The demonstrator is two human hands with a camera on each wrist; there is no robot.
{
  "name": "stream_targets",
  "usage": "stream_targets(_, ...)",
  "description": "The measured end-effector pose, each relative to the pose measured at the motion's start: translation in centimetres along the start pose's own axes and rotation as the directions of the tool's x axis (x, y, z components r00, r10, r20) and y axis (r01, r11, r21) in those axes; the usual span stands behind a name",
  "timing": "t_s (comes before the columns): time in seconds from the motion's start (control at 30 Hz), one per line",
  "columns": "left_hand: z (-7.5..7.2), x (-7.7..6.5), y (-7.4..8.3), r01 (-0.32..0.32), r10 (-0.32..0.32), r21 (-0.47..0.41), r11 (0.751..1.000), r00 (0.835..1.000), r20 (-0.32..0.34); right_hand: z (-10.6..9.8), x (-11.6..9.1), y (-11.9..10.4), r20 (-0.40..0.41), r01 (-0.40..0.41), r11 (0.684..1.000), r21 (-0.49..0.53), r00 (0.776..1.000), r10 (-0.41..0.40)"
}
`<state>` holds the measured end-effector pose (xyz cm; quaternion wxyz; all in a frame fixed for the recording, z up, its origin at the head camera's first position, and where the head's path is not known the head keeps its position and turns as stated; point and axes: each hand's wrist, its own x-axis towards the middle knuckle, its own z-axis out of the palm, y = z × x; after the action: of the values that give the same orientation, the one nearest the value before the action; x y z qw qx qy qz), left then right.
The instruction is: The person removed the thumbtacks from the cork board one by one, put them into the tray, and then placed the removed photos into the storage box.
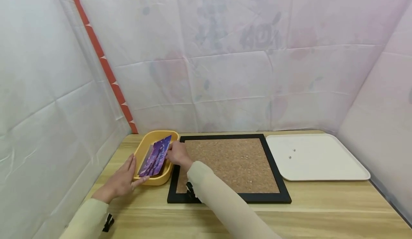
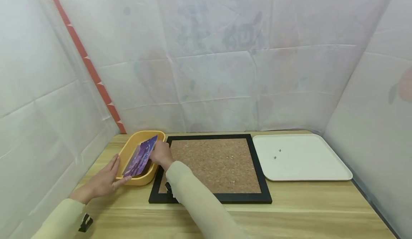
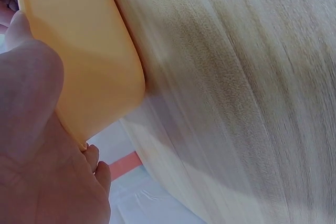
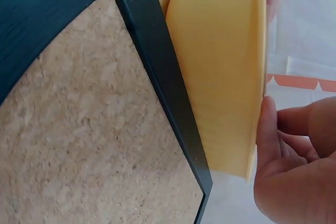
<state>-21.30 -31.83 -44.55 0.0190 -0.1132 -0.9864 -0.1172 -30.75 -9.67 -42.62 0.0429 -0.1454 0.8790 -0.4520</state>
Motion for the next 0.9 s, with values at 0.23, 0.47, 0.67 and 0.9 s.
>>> stream_targets(0.23, 0.3, 0.3, 0.3, -0.011, 0.011, -0.021, 1.0, 1.0, 0.006, -1.4, -0.6, 0.0, 0.18, 0.067, 0.995, -0.069, 0.982, -0.054)
stream_targets(0.47, 0.5, 0.4, 0.3, -0.02, 0.02, -0.024, 1.0, 1.0, 0.014, -2.6, -1.6, -0.1, 0.371, 0.096, 0.995, -0.009, 0.925, -0.086)
stream_targets(0.67, 0.5, 1.2, 0.3, 0.017, -0.014, -0.036, 0.999, 0.998, 0.067, -4.8, -3.1, -0.1, 0.418, 0.15, 0.984, -0.097, 0.903, -0.097)
stream_targets(0.9, 0.4, 1.5, -0.8, -0.004, 0.008, -0.064, 0.998, 0.998, 0.059, -8.4, -6.2, 0.7, 0.47, 0.46, 0.847, -0.266, 0.829, -0.303)
